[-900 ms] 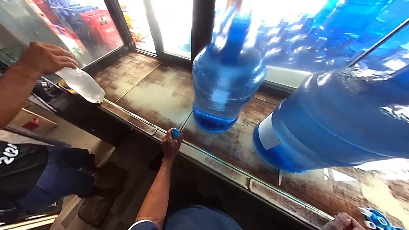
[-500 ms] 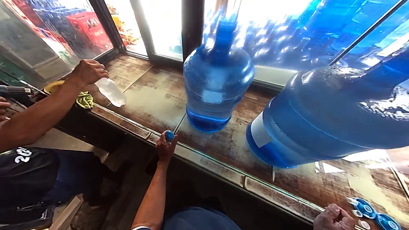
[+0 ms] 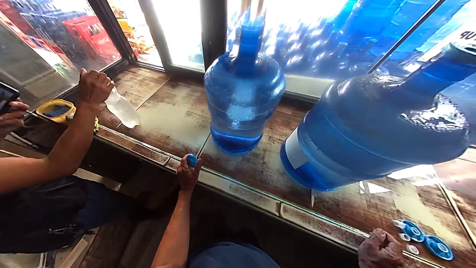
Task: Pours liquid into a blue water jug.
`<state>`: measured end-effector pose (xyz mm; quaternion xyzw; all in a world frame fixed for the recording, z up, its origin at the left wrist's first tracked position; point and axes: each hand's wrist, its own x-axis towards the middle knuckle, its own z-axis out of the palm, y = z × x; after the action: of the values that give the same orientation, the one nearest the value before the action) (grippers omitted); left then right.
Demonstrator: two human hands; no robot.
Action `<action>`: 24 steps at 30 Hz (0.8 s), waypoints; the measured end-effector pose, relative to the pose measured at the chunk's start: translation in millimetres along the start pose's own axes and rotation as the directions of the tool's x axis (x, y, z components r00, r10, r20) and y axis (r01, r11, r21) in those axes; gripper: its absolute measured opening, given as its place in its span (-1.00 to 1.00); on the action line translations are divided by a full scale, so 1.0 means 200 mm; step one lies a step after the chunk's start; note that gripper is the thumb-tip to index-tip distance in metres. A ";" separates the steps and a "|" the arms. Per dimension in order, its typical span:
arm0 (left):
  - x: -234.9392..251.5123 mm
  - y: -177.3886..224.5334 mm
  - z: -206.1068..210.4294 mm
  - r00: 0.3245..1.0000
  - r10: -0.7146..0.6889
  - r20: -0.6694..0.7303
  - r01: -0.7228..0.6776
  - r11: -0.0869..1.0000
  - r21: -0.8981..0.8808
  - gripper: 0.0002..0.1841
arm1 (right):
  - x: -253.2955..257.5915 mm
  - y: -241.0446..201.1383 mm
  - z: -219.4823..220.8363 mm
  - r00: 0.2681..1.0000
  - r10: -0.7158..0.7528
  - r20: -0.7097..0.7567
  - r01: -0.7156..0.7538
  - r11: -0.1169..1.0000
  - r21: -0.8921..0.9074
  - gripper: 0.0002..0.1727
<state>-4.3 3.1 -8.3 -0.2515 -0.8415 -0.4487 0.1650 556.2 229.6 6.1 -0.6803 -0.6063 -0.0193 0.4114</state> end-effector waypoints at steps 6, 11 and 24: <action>0.00 0.00 0.00 1.000 -0.016 0.021 0.016 1.000 -0.005 -0.19 | 0.00 -0.02 -0.01 1.000 0.003 -0.002 -0.003 1.000 0.010 -0.50; 0.00 0.00 0.00 1.000 -0.020 0.020 0.021 1.000 -0.009 -0.18 | 0.00 -0.03 -0.01 1.000 -0.002 -0.002 0.002 1.000 0.023 -0.50; 0.00 0.00 0.00 1.000 -0.005 0.022 0.005 1.000 -0.016 -0.18 | 0.00 -0.01 0.00 1.000 0.014 0.022 -0.015 1.000 0.019 -0.48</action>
<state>-4.6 2.8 -7.5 -0.2554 -0.8403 -0.4532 0.1527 555.2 228.5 7.2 -0.6809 -0.6060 -0.0029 0.4113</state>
